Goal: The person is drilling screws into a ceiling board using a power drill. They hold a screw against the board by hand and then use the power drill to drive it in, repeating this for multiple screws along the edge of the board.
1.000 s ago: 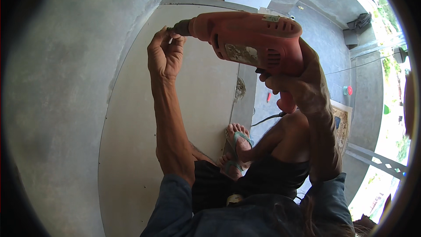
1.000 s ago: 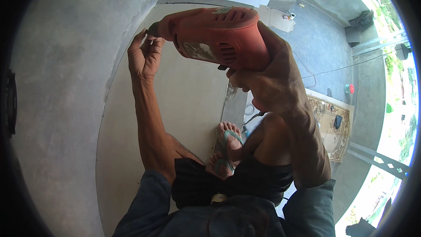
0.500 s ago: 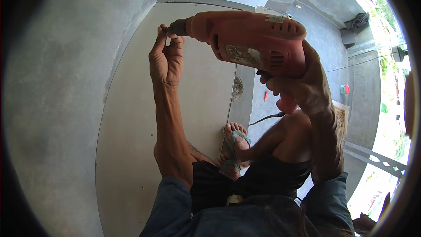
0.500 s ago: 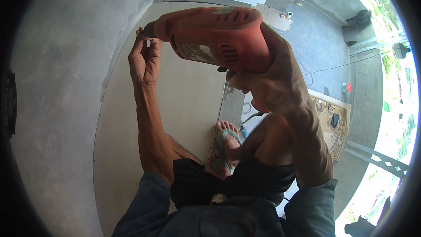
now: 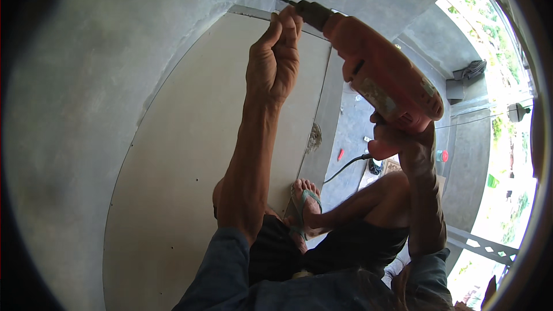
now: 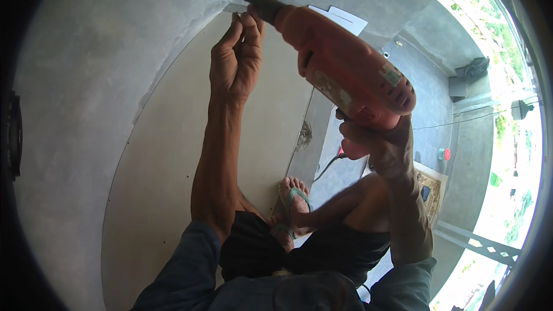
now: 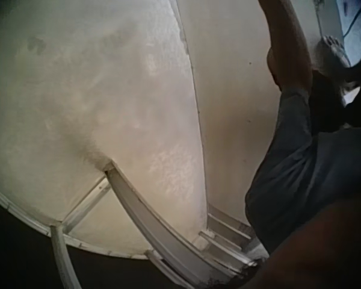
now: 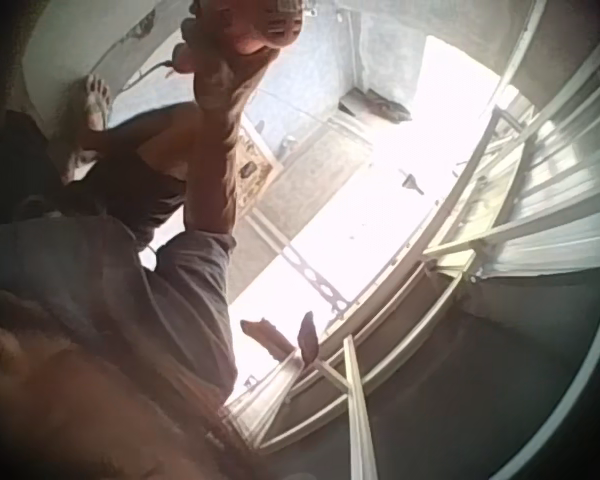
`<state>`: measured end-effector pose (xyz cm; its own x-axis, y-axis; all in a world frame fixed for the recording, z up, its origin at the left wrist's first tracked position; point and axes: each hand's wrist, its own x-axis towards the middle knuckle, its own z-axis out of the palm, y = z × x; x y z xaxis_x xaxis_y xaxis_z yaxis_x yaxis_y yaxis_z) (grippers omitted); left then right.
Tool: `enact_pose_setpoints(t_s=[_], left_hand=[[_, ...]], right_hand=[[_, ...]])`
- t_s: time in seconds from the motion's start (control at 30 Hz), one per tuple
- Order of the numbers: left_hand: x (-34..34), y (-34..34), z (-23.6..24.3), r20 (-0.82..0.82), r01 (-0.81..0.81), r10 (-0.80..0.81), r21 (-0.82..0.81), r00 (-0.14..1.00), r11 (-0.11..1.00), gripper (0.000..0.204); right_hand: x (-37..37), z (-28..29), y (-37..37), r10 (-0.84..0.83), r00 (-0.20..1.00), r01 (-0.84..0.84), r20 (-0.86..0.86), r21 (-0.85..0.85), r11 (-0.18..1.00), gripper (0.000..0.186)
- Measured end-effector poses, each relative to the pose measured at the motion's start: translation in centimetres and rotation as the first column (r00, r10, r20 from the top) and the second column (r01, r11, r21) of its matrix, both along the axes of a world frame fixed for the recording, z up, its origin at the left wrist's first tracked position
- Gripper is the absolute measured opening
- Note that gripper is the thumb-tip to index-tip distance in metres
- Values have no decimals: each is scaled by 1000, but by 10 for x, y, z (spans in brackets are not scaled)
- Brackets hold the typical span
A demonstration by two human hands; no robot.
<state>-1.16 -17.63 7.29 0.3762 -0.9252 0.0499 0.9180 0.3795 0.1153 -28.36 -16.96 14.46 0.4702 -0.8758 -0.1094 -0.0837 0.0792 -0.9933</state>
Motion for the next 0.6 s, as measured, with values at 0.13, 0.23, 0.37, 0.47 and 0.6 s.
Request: enact_pose_setpoints(t_s=[0.13,0.23,0.37,0.47,0.6], left_hand=[[-7,5,-61,544,-153,-69,353,837,923,49],[9,20,-149,652,-539,-758,641,8,546,74],[20,35,-235,151,-470,-863,787,-482,400,82],[76,59,-272,-150,-483,-711,825,-687,293,85],[86,121,-290,-239,-539,-561,706,-793,460,99]], right_hand=[[-1,13,-1,-98,995,97,-30,-34,995,55],[0,23,-6,-130,987,110,-92,-199,974,55],[-39,38,-15,-227,959,169,-168,-301,939,58],[-62,40,-20,-242,960,201,-143,-253,947,71],[-89,43,-14,-285,958,251,-42,-362,898,69]])
